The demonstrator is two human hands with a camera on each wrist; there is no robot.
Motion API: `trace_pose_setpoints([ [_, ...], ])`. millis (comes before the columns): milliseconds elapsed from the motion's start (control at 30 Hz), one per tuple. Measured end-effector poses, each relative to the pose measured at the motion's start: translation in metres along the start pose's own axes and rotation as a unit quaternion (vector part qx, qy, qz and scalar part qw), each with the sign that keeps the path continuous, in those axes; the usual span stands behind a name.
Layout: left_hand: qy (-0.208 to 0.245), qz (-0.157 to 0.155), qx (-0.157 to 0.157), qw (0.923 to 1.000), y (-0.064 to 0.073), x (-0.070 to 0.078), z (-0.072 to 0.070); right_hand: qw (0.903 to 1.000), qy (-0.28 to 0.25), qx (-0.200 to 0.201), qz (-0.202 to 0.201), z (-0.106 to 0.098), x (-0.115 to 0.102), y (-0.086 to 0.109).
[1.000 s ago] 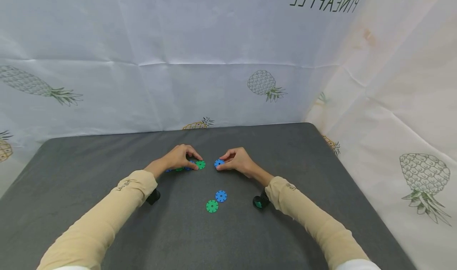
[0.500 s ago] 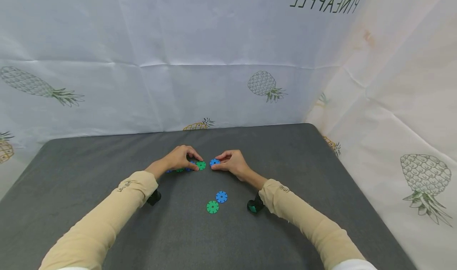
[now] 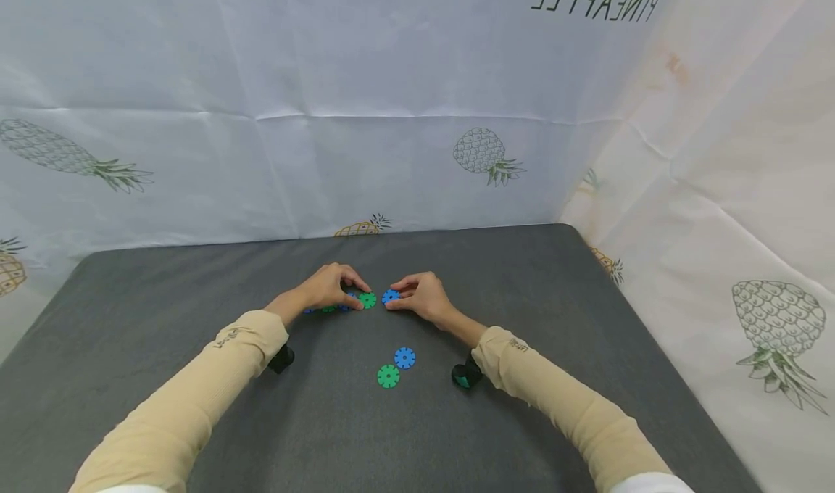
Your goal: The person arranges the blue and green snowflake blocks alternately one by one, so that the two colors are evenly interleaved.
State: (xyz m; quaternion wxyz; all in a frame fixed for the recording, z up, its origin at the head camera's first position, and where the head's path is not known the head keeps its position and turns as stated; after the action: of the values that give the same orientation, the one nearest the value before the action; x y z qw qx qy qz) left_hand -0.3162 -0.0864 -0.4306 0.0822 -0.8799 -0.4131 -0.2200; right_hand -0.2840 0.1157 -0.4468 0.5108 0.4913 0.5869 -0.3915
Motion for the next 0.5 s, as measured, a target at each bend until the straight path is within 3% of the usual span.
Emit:
trace_pose_setpoints([
  [300,0.004,0.007,0.004,1.0,-0.001,0.0,0.001,0.9885,0.138,0.006,-0.061,0.002,-0.011,0.0],
  [500,0.008,0.013,0.004,0.9999,0.001,0.0,0.0,0.9808,0.185,0.013,-0.06,0.0,-0.013,-0.001],
])
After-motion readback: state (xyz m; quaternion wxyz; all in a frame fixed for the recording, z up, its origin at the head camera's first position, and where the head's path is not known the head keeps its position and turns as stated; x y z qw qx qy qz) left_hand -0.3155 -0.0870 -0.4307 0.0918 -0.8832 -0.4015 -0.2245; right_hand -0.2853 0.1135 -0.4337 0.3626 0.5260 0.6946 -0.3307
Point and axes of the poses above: each hand's wrist, its own y-axis away from the middle knuckle, its own z-axis out of the palm, x = y × z, the point moved 3 cm from there along -y, towards the middle knuckle, and after that the axes turned 14 degrees about -y, right-handed, at the moved point
